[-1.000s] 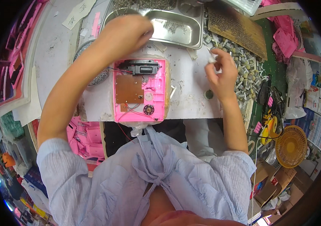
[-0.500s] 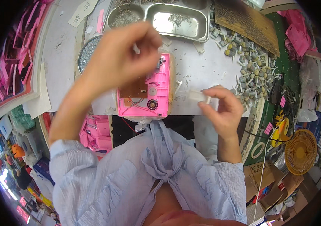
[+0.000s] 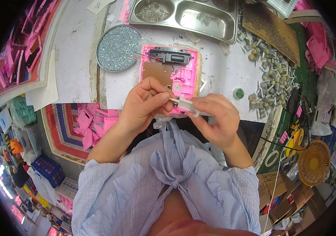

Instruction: Assembling and soldering internal components of a pink plastic toy.

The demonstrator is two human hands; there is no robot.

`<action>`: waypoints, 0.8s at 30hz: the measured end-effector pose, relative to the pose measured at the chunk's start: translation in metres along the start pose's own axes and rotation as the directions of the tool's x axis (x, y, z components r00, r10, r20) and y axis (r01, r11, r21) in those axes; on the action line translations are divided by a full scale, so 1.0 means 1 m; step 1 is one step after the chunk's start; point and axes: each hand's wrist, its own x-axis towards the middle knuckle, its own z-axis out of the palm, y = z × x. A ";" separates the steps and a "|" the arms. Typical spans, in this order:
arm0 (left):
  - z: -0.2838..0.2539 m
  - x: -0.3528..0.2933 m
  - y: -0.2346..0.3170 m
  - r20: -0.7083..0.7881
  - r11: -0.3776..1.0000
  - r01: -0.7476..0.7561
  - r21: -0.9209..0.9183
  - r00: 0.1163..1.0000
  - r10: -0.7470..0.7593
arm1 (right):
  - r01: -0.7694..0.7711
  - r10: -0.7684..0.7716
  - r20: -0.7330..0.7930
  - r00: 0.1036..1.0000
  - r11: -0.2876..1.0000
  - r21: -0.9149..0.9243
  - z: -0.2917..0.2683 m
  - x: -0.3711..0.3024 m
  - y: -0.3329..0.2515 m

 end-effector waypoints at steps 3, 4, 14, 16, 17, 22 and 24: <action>0.008 -0.001 -0.004 0.035 0.970 -0.043 0.240 0.999 0.035 | 0.046 -0.044 0.031 0.999 0.995 -0.085 0.004 -0.007 0.001; 0.011 -0.002 -0.001 0.071 0.946 -0.052 0.321 0.997 0.031 | -0.004 0.007 0.050 0.999 0.998 -0.059 0.000 -0.011 0.002; 0.023 0.059 0.006 0.595 -0.507 -0.480 0.716 0.799 0.084 | -0.449 0.519 -0.053 0.853 0.782 0.433 -0.037 -0.066 0.005; 0.023 0.061 0.003 0.591 -0.560 -0.468 0.684 0.805 0.049 | -0.451 0.531 -0.060 0.845 0.769 0.453 -0.038 -0.071 0.008; 0.023 0.062 0.003 0.596 -0.554 -0.476 0.683 0.802 0.046 | -0.457 0.531 -0.052 0.846 0.771 0.444 -0.038 -0.072 0.009; 0.025 0.064 0.003 0.583 -0.491 -0.465 0.737 0.805 0.113 | -0.454 0.496 -0.035 0.868 0.820 0.349 -0.032 -0.058 0.022; 0.024 0.060 0.013 0.573 -0.364 -0.492 0.791 0.804 0.160 | -0.470 0.496 -0.022 0.868 0.834 0.288 -0.028 -0.044 0.021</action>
